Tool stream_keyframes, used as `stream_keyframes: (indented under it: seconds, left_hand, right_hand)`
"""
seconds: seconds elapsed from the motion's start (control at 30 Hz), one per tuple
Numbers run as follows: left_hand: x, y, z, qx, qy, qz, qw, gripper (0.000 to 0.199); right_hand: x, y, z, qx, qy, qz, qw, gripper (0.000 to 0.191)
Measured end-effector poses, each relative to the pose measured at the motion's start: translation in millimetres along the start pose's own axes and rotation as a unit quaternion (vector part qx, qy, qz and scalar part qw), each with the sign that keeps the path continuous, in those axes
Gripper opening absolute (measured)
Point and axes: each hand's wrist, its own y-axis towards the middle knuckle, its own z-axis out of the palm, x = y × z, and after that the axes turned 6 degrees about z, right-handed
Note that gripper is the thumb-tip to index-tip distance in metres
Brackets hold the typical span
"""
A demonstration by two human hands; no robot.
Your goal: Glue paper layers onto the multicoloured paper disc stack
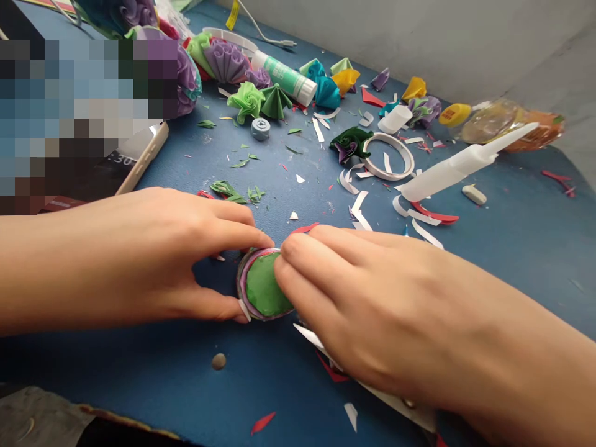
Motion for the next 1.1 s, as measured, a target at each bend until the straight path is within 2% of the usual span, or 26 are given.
stream_keyframes:
  seconds: [0.2, 0.27, 0.37, 0.47, 0.57, 0.7, 0.83, 0.97, 1.1]
  left_hand:
    - [-1.0, 0.5, -0.7, 0.002, -0.010, -0.003, 1.000, 0.031]
    - [-2.0, -0.1, -1.7, 0.010, -0.015, -0.015, 1.000, 0.028]
    - [-1.9, -1.6, -3.8, 0.024, -0.008, -0.010, 1.000, 0.031]
    - [-0.9, -3.3, -7.3, 0.014, 0.014, 0.015, 1.000, 0.037]
    - [-1.8, -4.5, -10.8, -0.014, 0.030, 0.053, 0.998, 0.036]
    - [-5.4, -4.0, -11.6, -0.056, 0.058, 0.126, 0.989, 0.026]
    - [-9.5, -1.6, -9.4, -0.020, 0.075, 0.162, 0.984, 0.030]
    - [-12.1, -4.6, -9.8, -0.017, 0.063, 0.164, 0.984, 0.038]
    - [-10.6, -10.3, -17.7, -0.058, 0.022, 0.121, 0.991, 0.037]
  right_hand:
    - [-14.4, -4.2, 1.4, -0.001, 0.025, 0.008, 1.000, 0.021]
    - [-18.3, -4.0, -1.4, -0.002, 0.032, 0.030, 0.999, 0.016]
    - [-22.2, -2.7, -1.2, -0.016, 0.058, 0.070, 0.996, 0.020]
    - [-27.3, -1.7, 7.1, -0.043, 0.088, 0.076, 0.992, 0.021]
    - [-34.4, -0.5, 17.3, -0.064, 0.110, 0.103, 0.986, 0.023]
    - [-41.5, 3.6, 22.2, -0.048, 0.157, 0.122, 0.979, 0.022]
    - [-43.2, 6.6, 21.0, -0.059, 0.205, 0.127, 0.969, 0.015]
    - [-41.6, 6.3, 24.3, -0.054, 0.214, 0.142, 0.965, 0.011]
    - [-39.5, 4.3, 33.9, -0.078, 0.210, 0.149, 0.963, 0.029]
